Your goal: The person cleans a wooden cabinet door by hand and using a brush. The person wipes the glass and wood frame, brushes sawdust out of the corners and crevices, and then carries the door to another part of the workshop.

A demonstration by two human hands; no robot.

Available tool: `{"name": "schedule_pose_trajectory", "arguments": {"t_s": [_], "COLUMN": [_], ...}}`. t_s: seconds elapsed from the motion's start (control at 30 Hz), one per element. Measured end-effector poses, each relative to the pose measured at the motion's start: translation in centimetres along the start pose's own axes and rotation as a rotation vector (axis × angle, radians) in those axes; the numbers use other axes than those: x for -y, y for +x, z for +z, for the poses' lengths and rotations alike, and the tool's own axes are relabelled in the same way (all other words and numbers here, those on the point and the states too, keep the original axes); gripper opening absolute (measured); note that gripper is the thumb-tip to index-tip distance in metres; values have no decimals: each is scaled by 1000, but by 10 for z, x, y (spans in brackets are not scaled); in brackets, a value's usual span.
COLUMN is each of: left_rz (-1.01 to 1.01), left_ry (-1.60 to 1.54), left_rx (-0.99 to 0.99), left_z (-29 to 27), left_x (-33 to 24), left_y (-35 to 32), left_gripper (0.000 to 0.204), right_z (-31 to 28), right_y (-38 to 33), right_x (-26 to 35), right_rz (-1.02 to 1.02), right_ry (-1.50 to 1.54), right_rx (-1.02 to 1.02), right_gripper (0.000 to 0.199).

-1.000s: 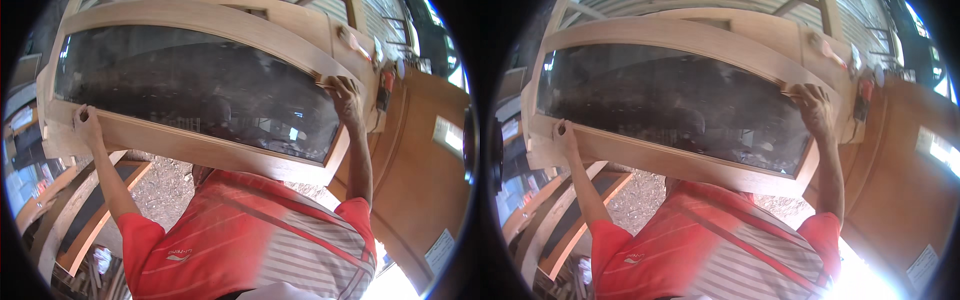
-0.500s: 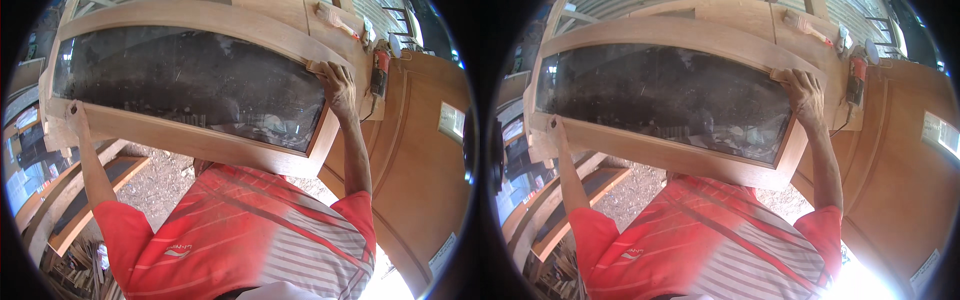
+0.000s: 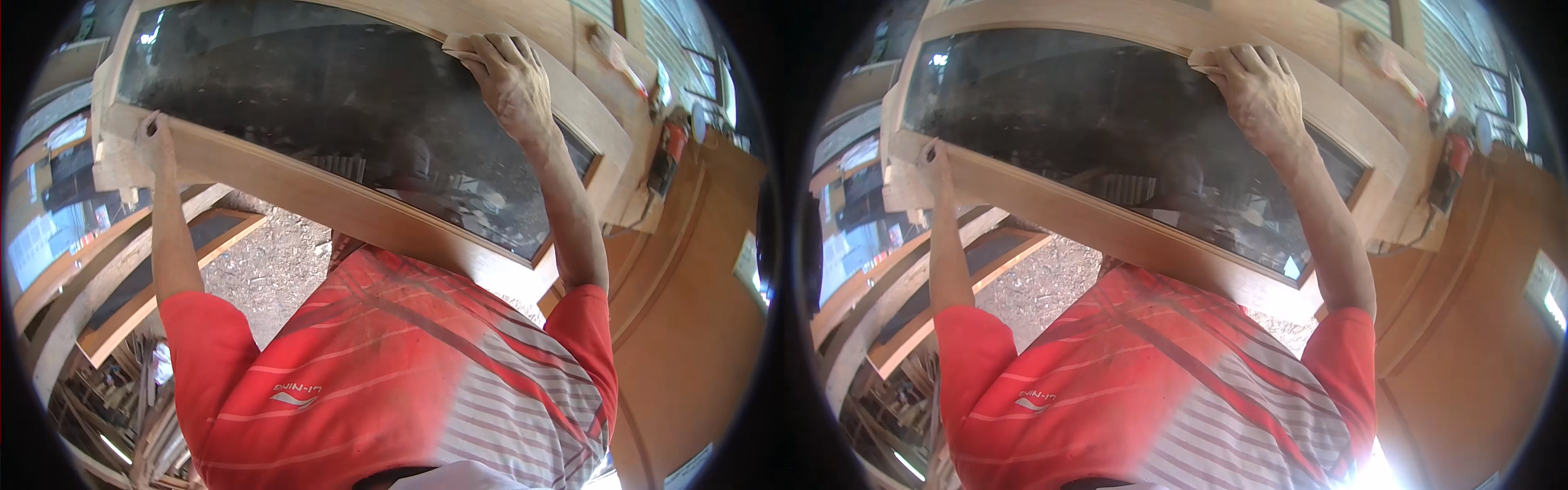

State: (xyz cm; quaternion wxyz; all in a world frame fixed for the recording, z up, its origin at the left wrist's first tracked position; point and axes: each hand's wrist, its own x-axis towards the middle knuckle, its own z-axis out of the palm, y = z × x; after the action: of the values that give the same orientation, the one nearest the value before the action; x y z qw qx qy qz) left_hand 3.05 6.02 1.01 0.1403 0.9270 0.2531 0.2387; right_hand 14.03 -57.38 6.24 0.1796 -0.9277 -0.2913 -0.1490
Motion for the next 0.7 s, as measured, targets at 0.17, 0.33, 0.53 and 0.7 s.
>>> {"name": "schedule_pose_trajectory", "arguments": {"t_s": [0.17,0.33,0.53,0.7], "left_rz": [-36,-32,-47,-58], "left_ry": [-98,-142,-222,-284], "left_rx": [-10,-77,-88,-85], "left_z": [-4,-9,-13,-16], "left_x": [-3,-19,-28,-32], "left_y": [-7,-13,-21,-27], "left_gripper": [26,23,18,18], "right_z": [44,82,160,223], "right_y": [63,131,233,331], "right_x": [45,94,171,242], "right_rz": [-41,-47,-111,-174], "right_ry": [54,55,76,155], "right_rx": [-3,41,-1,-33], "right_gripper": [28,27,26,19]}}
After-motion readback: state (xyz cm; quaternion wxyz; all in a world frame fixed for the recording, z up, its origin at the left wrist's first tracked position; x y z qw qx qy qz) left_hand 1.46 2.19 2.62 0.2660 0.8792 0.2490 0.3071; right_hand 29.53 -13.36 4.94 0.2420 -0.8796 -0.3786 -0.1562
